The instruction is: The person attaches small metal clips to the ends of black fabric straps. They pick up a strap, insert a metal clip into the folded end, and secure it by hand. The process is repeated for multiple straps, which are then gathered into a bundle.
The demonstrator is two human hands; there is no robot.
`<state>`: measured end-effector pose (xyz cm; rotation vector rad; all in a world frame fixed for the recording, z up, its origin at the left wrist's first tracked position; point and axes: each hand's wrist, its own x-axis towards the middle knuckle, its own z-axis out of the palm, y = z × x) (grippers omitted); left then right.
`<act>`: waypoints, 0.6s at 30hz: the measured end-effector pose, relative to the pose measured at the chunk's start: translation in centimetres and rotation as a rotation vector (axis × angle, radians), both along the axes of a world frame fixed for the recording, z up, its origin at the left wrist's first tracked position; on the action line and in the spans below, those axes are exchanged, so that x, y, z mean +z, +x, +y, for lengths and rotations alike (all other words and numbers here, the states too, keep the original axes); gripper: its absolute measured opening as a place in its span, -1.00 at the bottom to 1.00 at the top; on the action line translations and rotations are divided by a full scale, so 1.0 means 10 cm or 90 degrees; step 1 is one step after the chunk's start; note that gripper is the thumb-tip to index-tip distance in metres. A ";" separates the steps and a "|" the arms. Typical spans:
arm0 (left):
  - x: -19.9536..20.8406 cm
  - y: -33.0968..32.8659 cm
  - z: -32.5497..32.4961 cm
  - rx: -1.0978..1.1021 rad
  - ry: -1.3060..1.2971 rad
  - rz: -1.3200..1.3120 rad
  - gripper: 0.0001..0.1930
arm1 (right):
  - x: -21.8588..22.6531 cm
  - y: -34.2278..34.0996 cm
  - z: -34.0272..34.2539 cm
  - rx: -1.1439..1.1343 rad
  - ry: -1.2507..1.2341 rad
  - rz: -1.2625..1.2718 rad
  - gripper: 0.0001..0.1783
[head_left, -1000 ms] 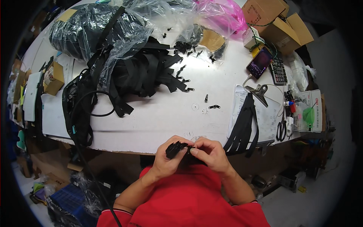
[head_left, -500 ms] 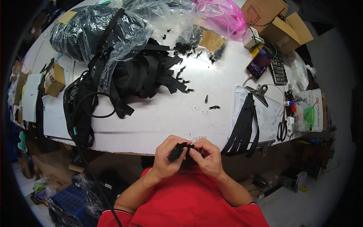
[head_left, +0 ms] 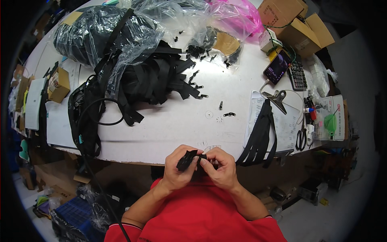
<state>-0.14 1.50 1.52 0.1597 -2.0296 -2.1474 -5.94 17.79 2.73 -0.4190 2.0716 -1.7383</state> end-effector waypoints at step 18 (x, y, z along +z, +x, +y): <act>-0.03 0.03 0.01 -0.039 0.260 -0.149 -0.96 | 0.07 -0.08 0.09 0.074 0.004 0.041 -0.83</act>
